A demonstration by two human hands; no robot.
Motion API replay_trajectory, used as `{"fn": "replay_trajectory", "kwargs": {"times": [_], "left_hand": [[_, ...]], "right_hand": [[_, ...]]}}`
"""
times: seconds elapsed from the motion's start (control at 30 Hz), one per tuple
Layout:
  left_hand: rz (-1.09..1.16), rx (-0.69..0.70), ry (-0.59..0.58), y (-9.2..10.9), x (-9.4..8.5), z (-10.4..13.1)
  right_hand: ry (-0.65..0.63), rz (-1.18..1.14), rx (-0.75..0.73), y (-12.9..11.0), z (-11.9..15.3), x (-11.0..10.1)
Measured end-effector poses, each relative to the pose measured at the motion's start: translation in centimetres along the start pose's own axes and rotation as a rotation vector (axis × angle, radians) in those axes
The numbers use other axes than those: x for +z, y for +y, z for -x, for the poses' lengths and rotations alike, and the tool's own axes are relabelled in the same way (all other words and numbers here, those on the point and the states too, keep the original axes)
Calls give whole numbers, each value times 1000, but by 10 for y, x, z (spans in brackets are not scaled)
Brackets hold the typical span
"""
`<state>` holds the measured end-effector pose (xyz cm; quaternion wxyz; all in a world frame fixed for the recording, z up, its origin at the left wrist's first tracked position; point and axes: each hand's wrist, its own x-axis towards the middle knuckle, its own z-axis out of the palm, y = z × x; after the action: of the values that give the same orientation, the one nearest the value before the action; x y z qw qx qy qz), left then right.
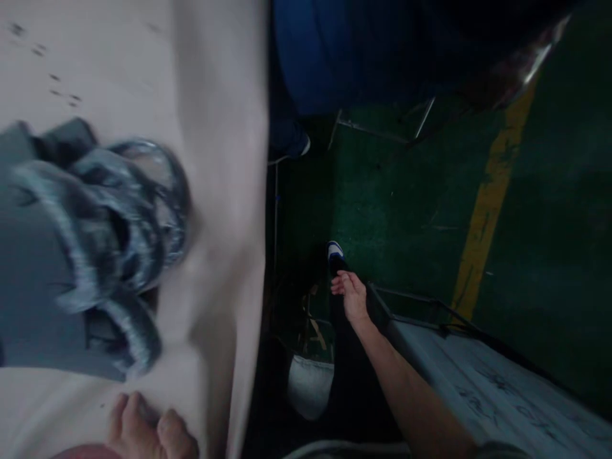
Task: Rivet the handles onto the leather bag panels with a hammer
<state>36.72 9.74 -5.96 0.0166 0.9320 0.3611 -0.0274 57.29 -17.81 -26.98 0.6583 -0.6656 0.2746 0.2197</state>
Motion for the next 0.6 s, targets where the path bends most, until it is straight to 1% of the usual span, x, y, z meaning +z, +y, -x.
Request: {"fn": "replay_trajectory", "kwargs": {"times": [0.07,0.1,0.17,0.2,0.27,0.33,0.37,0.4,0.47,0.5,0.57,0.6], "left_hand": [[24,65,53,-4,5,-1],[33,78,64,-5,8,-1],[54,40,52,-3,13,1],[62,12,39,0,14,2],[82,-46,-6,7,13,2],[106,-89,-66,14,8,0],[121,-101,-108,17,6,-2],[146,-102,-139,18,3,-4],[206,-85,-182,18,-2,-10],[233,-71,-187,16,-5,-13],[253,-57,-177,12,-13,-17],[242,-49,-171,10,-18,-19]], "right_hand": [[-58,108,-95,-33,12,1],[-111,160,-145,-53,21,6],[-296,261,-296,-100,42,21],[-425,307,-418,-124,53,33],[-714,392,-807,-170,74,61],[-951,476,-1150,-207,90,94],[-1035,523,-1280,-221,96,111],[-1104,575,-1390,-230,102,128],[-1221,650,-1571,-235,109,158],[-1286,678,-1624,-233,110,171],[-1492,740,-1705,-223,106,194],[-1558,761,-1757,-216,102,205]]}}
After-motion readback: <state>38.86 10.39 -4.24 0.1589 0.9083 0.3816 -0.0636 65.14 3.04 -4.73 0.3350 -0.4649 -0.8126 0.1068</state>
